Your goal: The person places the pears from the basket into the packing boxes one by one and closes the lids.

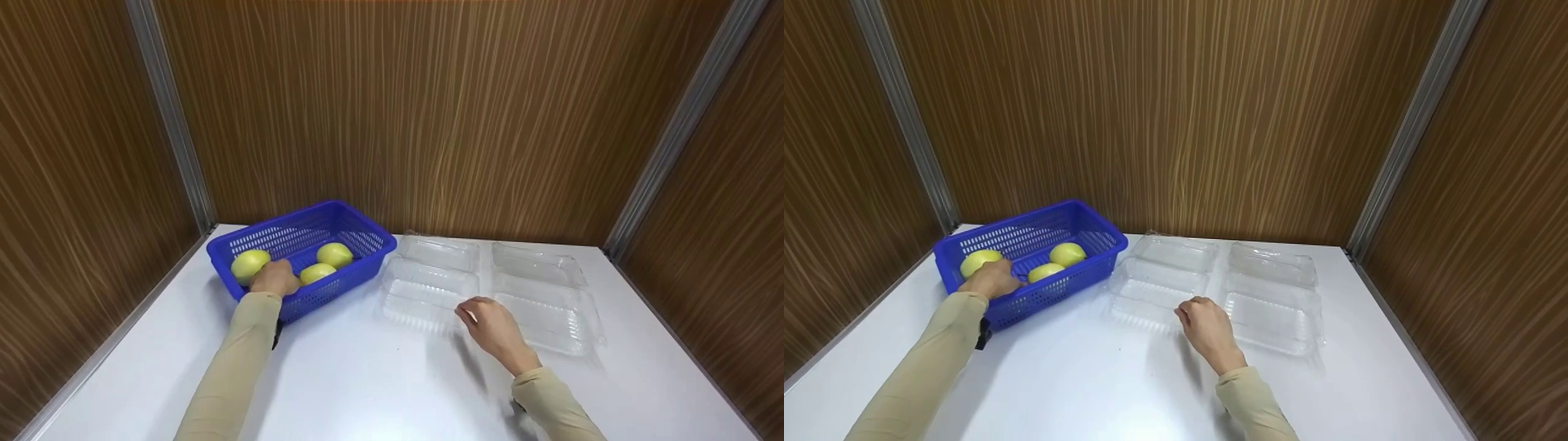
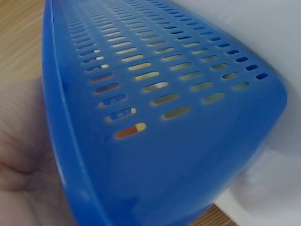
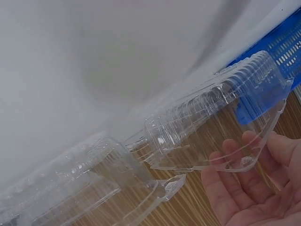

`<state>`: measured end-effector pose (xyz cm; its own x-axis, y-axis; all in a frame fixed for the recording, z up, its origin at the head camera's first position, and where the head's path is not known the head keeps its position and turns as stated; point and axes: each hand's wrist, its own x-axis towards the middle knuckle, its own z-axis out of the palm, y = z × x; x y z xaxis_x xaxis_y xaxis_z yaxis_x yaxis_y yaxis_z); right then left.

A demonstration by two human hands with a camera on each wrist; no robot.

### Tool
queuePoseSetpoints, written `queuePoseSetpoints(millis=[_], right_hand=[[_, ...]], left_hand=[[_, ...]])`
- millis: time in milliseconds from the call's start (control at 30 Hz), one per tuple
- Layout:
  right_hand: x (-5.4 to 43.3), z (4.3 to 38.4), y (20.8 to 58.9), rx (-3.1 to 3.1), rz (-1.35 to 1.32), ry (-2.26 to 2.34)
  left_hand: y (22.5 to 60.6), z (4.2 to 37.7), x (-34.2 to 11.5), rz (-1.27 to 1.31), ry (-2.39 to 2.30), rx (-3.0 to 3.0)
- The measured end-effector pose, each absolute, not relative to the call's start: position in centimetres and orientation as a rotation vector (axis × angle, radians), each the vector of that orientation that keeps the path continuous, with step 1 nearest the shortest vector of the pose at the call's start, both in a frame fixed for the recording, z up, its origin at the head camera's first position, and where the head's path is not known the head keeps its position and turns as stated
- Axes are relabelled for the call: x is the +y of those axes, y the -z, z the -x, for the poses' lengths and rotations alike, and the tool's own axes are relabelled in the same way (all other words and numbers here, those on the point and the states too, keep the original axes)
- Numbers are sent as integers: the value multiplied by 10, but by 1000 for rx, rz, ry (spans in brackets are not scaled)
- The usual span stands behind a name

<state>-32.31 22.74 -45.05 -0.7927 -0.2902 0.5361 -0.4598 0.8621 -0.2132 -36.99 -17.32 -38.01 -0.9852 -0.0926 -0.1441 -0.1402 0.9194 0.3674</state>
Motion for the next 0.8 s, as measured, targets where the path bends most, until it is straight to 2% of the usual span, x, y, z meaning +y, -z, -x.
queuePoseSetpoints(millis=[300, 800], right_hand=[[226, 321, 455, -2561, -553, -425], [227, 319, 461, -2572, -600, -405]], left_hand=[[390, 374, -178, 253, -769, 2878], [394, 376, -189, 228, -730, 2754]])
